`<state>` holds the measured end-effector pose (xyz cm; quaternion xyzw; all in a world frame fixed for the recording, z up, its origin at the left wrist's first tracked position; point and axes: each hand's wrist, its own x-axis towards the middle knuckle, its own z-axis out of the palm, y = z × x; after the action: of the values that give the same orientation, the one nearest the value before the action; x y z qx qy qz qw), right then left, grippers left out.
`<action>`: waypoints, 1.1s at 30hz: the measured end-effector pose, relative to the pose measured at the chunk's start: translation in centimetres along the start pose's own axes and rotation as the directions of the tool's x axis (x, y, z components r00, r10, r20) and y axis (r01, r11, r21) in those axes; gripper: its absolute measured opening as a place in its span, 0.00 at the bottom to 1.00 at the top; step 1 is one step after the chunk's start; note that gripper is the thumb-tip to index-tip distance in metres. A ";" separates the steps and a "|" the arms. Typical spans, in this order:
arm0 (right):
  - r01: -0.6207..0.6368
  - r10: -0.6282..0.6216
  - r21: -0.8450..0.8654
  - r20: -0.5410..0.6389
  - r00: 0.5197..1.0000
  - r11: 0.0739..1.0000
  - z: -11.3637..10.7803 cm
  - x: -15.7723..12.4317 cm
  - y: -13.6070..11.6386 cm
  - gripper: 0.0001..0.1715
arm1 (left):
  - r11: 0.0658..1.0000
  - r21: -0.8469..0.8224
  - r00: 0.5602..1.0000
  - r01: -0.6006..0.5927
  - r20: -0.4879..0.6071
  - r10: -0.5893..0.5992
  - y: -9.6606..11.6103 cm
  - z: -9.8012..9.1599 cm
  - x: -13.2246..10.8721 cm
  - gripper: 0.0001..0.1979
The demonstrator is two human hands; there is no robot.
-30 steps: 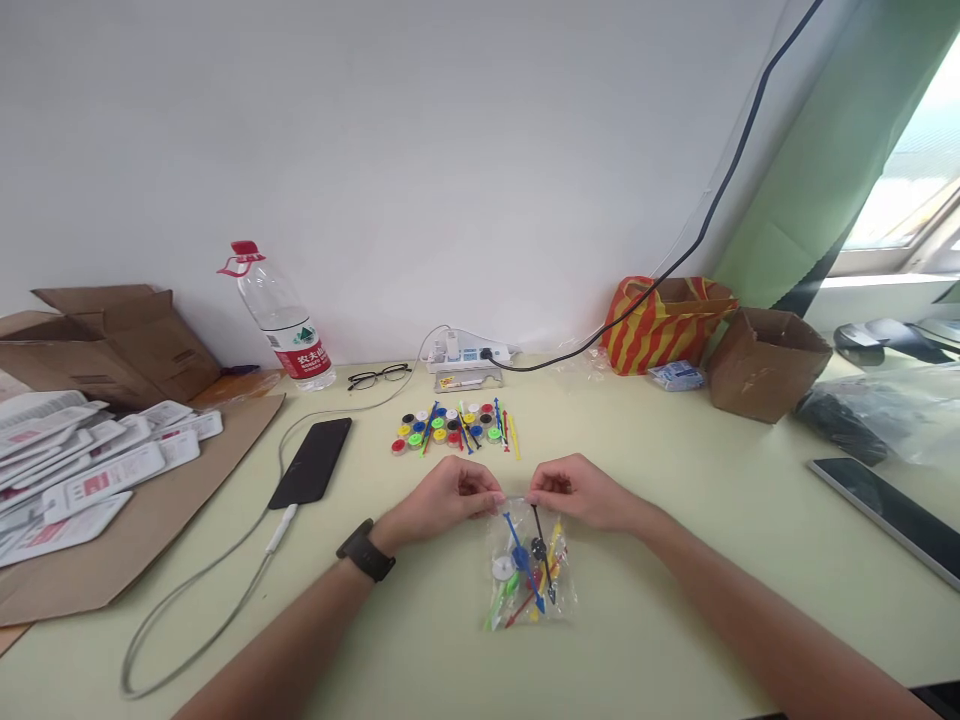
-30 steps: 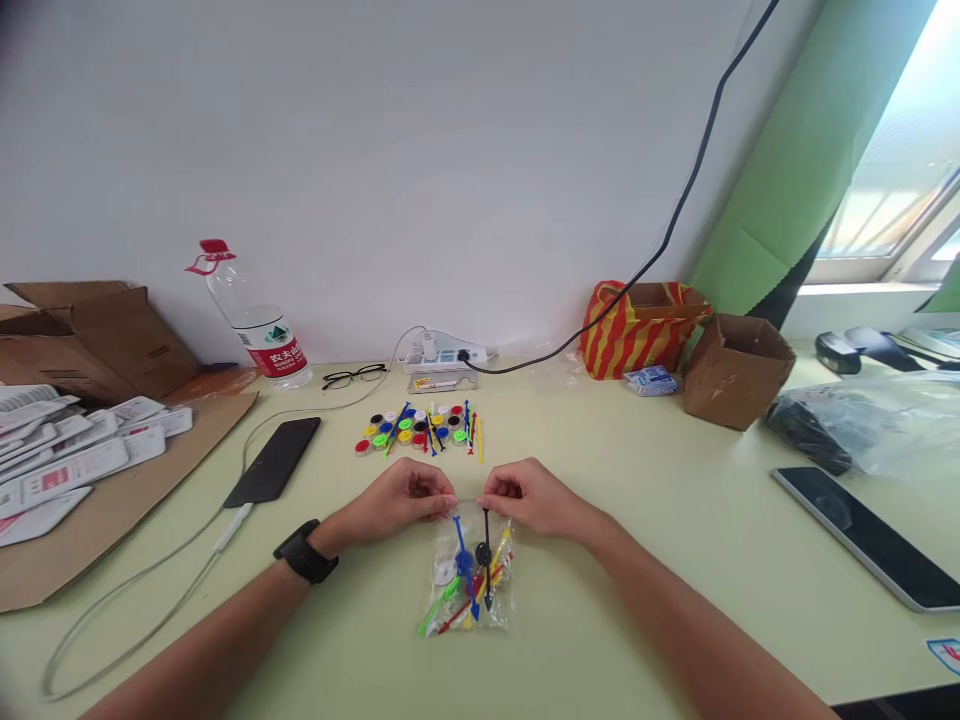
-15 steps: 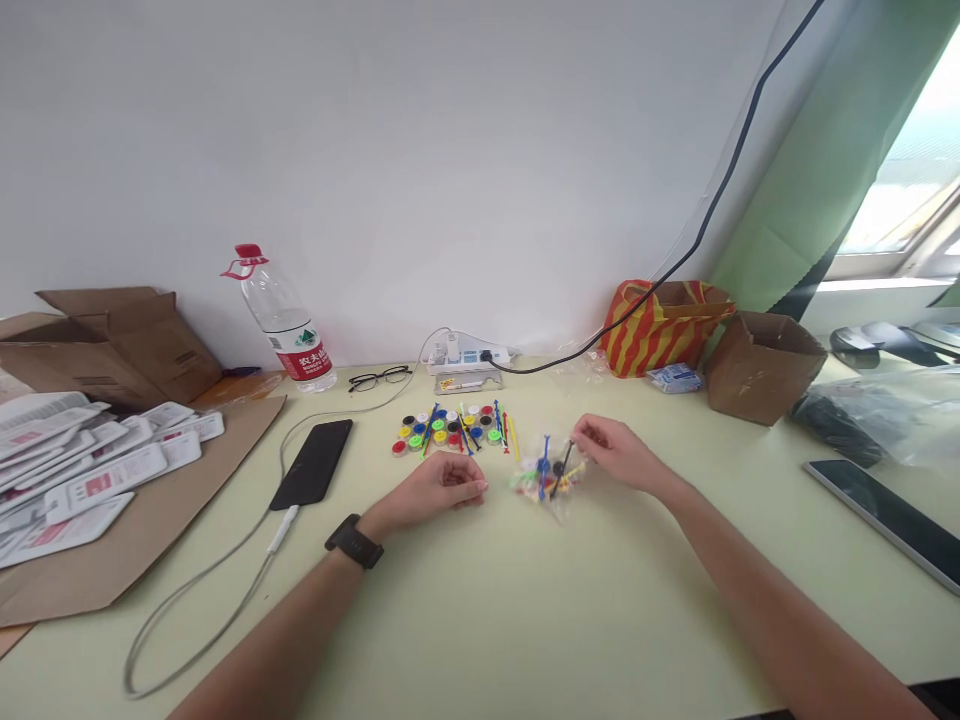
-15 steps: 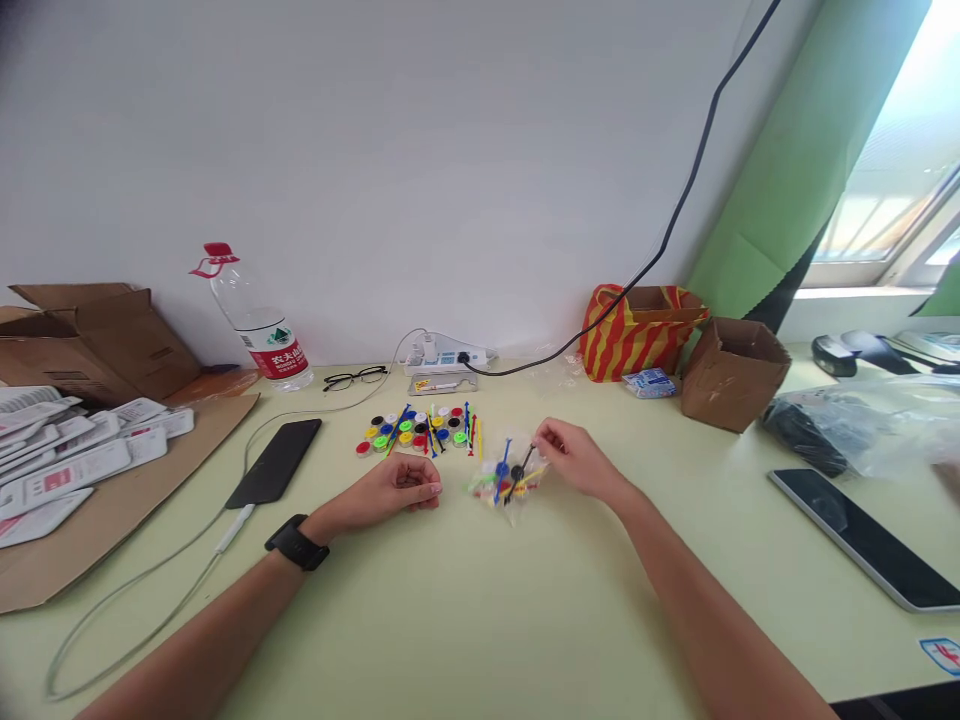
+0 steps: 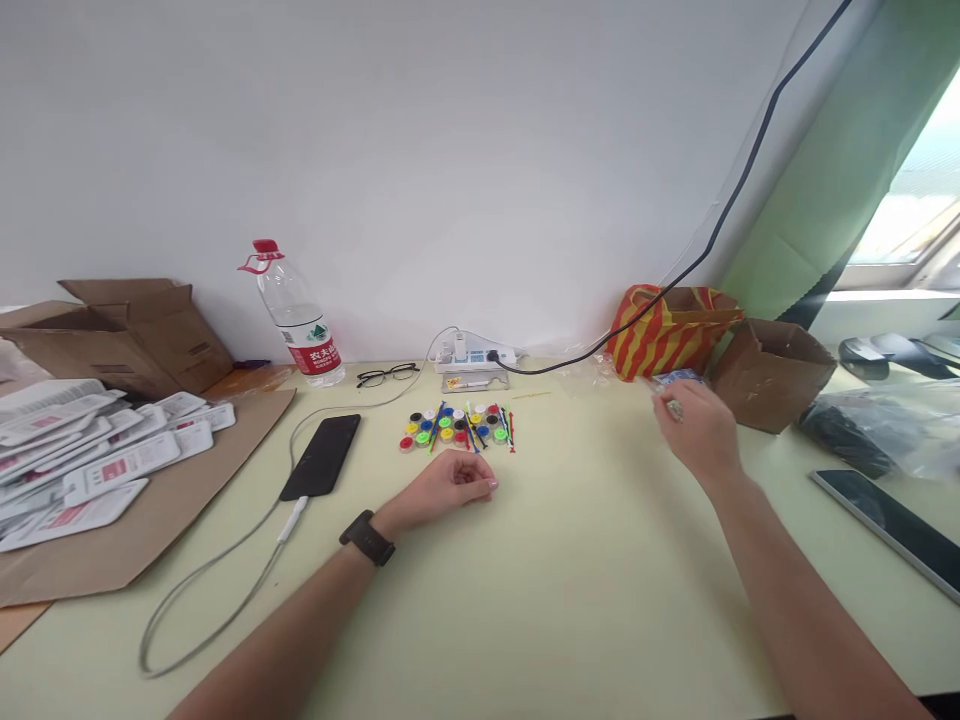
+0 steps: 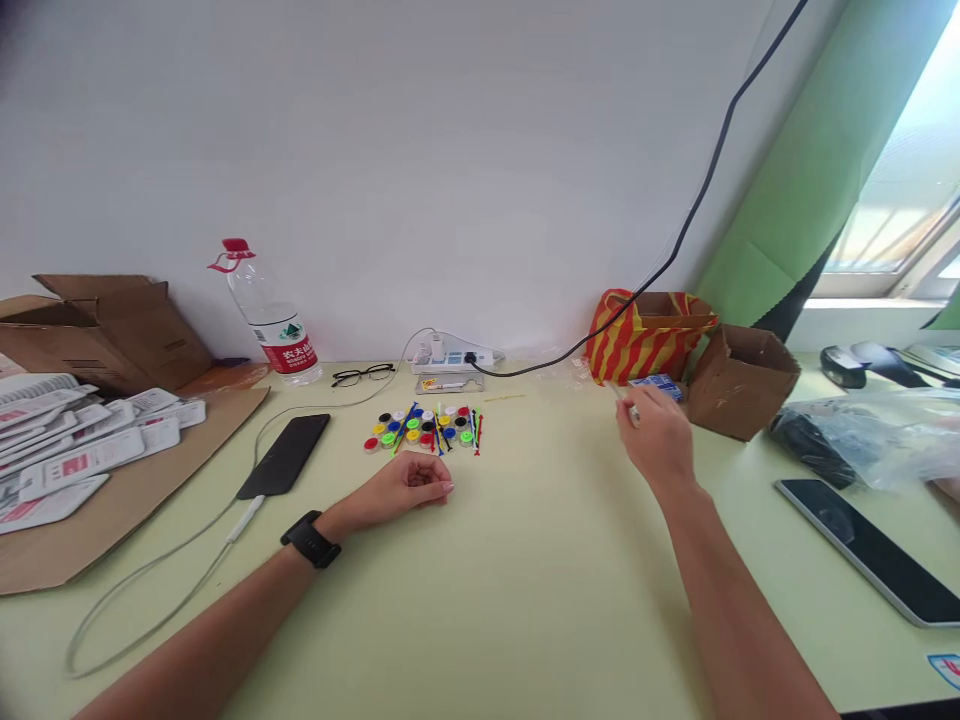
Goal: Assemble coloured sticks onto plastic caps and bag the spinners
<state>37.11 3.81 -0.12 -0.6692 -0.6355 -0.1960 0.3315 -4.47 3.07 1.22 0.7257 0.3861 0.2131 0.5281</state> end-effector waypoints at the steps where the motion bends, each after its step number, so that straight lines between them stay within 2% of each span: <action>1: -0.003 0.007 -0.035 0.119 0.993 0.999 0.4 -0.2 -0.1 0.10 | 1.000 0.000 1.000 0.002 0.000 -0.002 0.0 0.0 0.0 0.16; 3: -0.002 0.028 -0.085 0.309 0.951 0.996 1.3 -0.8 -0.6 0.09 | 1.000 0.006 1.000 0.003 -0.006 -0.003 -0.1 0.0 0.0 0.16; 5: 0.005 0.036 -0.106 0.379 0.925 0.994 2.0 -1.2 -1.0 0.08 | 1.000 0.017 1.000 0.005 -0.011 -0.004 -0.1 0.0 0.1 0.16; 10: -0.003 0.060 -0.135 0.418 0.906 0.991 2.5 -1.5 -1.7 0.11 | 1.000 0.030 1.000 0.006 -0.006 -0.006 -0.1 -0.1 0.0 0.17; 13: -0.008 0.069 -0.143 0.429 0.901 0.990 2.4 -1.5 -2.0 0.19 | 0.999 0.050 1.000 -0.003 -0.015 0.004 -0.2 0.2 0.0 0.16; 16: 0.016 0.018 -0.086 0.382 0.924 0.996 2.7 -1.7 -2.9 0.18 | 0.985 0.169 0.990 -0.046 -0.123 0.067 -0.7 0.8 0.1 0.16; 18: 0.071 -0.079 0.035 0.335 0.939 0.997 3.3 -2.2 -4.2 0.14 | 0.936 0.339 0.960 -0.095 -0.217 0.176 -1.0 1.3 0.2 0.14; 19: 0.106 -0.139 0.115 0.326 0.935 0.988 3.6 -2.5 -4.9 0.16 | 0.895 0.430 0.938 -0.118 -0.246 0.243 -1.1 1.6 0.2 0.12; 21: 0.154 -0.246 0.271 0.349 0.904 0.950 4.4 -3.3 -6.4 0.21 | 0.800 0.580 0.896 -0.156 -0.258 0.362 -1.3 1.9 0.4 0.08; 24: 0.168 -0.333 0.392 0.404 0.852 0.904 5.4 -4.2 -7.9 0.27 | 0.681 0.713 0.851 -0.167 -0.245 0.465 -1.5 2.1 0.6 0.13; 28: 0.158 -0.327 0.388 0.421 0.846 0.908 6.4 -4.2 -8.5 0.30 | 0.606 0.785 0.859 -0.131 -0.215 0.464 -1.7 1.9 0.7 0.12; 33: 0.150 -0.316 0.382 0.422 0.850 0.912 8.4 -2.2 -10.1 0.33 | 0.614 0.785 0.868 -0.085 -0.244 0.433 -1.8 1.7 0.7 0.12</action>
<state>25.61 7.74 -5.57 -0.5469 -0.7985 0.0453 0.2475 -3.40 2.79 -1.10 0.8647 0.4286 0.2574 0.0484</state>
